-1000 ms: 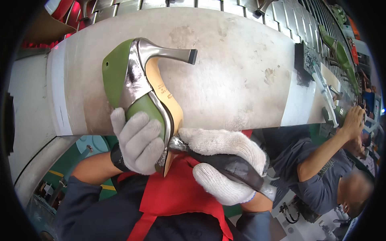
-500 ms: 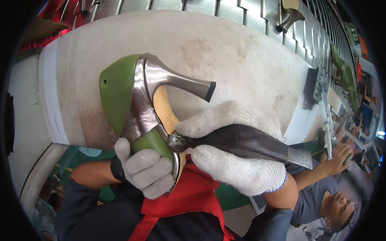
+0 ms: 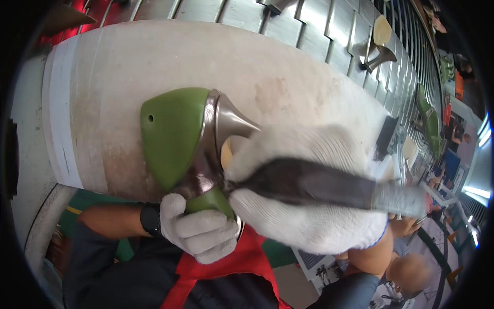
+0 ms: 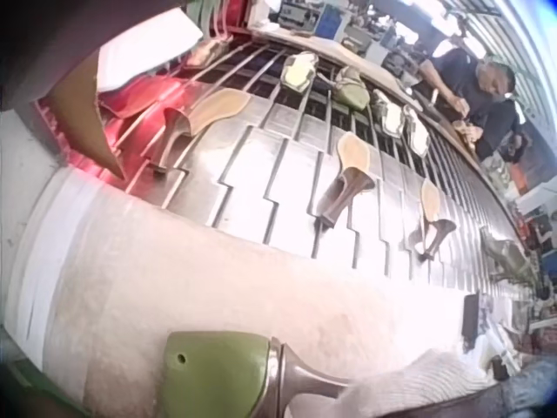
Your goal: The person aligns and presses soles onto shoe uppers mounted on shoe lasts by hand, hammers along the edges and soles using a hammer, and places the assembled shoes onto a conveyor belt.
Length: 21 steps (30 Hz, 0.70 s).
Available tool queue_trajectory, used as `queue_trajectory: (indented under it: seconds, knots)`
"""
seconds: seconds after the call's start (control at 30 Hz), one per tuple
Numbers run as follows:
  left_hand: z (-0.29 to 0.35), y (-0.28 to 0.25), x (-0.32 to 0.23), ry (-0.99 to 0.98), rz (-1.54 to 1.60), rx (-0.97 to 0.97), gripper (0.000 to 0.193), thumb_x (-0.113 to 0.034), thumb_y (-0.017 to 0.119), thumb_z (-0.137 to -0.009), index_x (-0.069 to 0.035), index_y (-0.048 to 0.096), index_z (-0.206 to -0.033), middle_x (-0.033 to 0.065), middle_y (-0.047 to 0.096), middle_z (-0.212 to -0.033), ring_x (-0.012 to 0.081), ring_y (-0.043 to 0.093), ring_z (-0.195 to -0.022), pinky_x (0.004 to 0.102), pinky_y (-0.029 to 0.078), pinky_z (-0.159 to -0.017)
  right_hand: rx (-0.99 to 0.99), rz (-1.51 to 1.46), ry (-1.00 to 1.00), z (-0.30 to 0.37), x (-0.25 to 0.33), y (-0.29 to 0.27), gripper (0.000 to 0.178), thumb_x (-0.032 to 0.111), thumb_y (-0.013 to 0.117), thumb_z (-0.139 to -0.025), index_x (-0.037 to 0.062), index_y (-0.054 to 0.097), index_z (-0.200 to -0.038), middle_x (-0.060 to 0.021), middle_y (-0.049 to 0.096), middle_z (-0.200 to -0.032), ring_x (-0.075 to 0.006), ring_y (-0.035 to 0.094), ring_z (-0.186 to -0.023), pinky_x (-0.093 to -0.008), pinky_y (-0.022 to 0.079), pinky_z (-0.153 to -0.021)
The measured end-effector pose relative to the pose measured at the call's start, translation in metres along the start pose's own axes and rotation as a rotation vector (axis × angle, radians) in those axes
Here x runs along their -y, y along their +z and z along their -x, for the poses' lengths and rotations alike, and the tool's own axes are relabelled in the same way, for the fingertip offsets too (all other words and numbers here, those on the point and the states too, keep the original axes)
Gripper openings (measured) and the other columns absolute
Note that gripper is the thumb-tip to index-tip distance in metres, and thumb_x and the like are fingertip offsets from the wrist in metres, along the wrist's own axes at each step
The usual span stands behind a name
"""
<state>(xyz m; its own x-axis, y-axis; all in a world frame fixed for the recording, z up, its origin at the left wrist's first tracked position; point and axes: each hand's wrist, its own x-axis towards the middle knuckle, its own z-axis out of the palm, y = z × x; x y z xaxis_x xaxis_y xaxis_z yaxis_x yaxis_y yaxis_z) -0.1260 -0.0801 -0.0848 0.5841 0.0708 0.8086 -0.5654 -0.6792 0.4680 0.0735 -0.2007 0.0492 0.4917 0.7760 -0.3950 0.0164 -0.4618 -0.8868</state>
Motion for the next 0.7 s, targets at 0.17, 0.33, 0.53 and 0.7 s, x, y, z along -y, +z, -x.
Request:
queue_trajectory:
  seconds: [0.17,0.33,0.53,0.7]
  knots:
    - [0.003,-0.005,0.001,0.028,-0.135,0.034,0.024,-0.018,0.078,-0.089,-0.022,0.071,-0.11,-0.0048,0.077,-0.117,0.0144,0.069,-0.117,0.0448,0.04,-0.087,-0.076,-0.134,0.268,0.002,0.023,0.013,0.031,0.012,0.079,-0.082,-0.0074,0.079,-0.107,-0.0185,0.081,-0.104,-0.0219,0.077,-0.087,-0.0333,0.061,-0.078]
    - [0.012,-0.004,0.0,0.027,-0.137,0.004,0.022,-0.016,0.078,-0.087,-0.022,0.072,-0.107,-0.0031,0.076,-0.119,0.0169,0.067,-0.124,0.0579,0.042,-0.109,-0.361,-0.124,0.026,0.035,-0.014,0.048,0.03,0.015,0.061,-0.097,-0.006,0.074,-0.114,-0.0209,0.08,-0.107,-0.0191,0.073,-0.077,-0.0298,0.058,-0.07]
    - [0.008,-0.011,-0.002,0.018,-0.119,0.1,0.046,-0.005,0.08,-0.081,-0.015,0.059,-0.121,0.0028,0.067,-0.12,0.0263,0.067,-0.111,0.071,0.035,-0.117,-0.822,-0.307,-0.416,0.057,-0.019,0.043,0.04,0.033,0.054,-0.113,-0.0048,0.061,-0.125,-0.0233,0.075,-0.12,-0.0207,0.071,-0.074,-0.0312,0.06,-0.07]
    - [0.01,-0.014,0.0,0.01,-0.124,0.086,0.038,-0.01,0.08,-0.084,-0.018,0.064,-0.118,-0.0005,0.07,-0.121,0.0214,0.066,-0.118,0.0624,0.038,-0.112,-0.479,0.047,0.015,0.029,-0.005,0.055,0.026,0.014,0.059,-0.096,-0.0081,0.069,-0.105,-0.0238,0.078,-0.104,-0.0221,0.075,-0.082,-0.0276,0.058,-0.074]
